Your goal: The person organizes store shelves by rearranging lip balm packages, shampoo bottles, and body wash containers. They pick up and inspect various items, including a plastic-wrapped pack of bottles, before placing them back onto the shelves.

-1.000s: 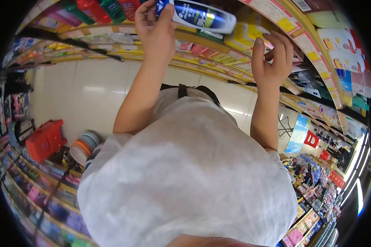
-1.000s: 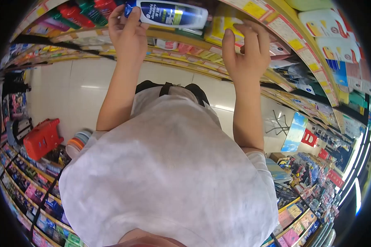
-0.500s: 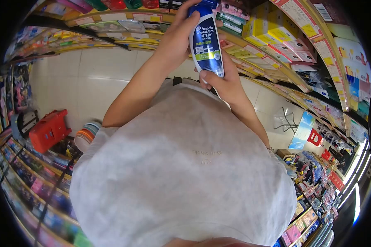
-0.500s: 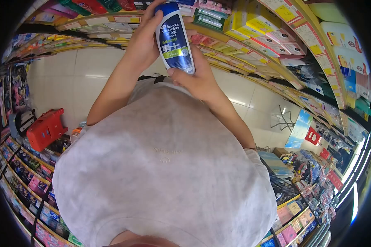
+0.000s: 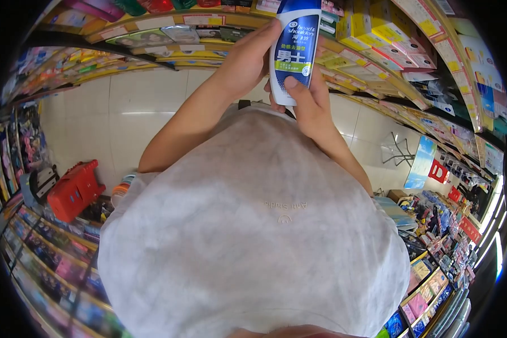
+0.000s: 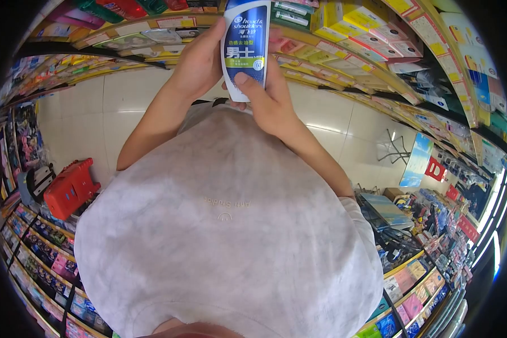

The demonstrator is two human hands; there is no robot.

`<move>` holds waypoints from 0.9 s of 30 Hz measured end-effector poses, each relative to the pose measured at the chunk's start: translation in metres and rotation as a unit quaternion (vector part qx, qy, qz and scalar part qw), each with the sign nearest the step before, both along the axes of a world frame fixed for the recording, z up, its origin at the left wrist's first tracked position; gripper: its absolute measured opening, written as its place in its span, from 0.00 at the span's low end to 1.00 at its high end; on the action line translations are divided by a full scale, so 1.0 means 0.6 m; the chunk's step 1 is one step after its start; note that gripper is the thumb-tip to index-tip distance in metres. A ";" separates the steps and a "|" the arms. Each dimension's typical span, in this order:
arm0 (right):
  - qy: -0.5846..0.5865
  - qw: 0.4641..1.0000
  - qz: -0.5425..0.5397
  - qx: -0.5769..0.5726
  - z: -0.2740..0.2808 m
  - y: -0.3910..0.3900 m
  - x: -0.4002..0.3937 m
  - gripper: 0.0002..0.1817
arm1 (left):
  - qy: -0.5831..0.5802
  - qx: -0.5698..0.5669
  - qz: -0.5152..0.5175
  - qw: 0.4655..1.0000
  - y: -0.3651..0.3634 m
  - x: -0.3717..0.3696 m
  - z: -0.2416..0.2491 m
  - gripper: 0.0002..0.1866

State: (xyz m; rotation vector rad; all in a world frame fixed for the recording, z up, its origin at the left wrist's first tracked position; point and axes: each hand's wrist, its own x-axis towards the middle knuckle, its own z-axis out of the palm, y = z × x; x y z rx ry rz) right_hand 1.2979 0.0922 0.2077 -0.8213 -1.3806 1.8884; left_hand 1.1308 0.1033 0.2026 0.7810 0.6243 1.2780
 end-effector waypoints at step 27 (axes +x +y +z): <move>-0.164 0.983 -0.085 -0.017 -0.031 -0.067 0.025 0.21 | 0.050 -0.117 -0.063 0.990 -0.074 0.010 -0.005 0.25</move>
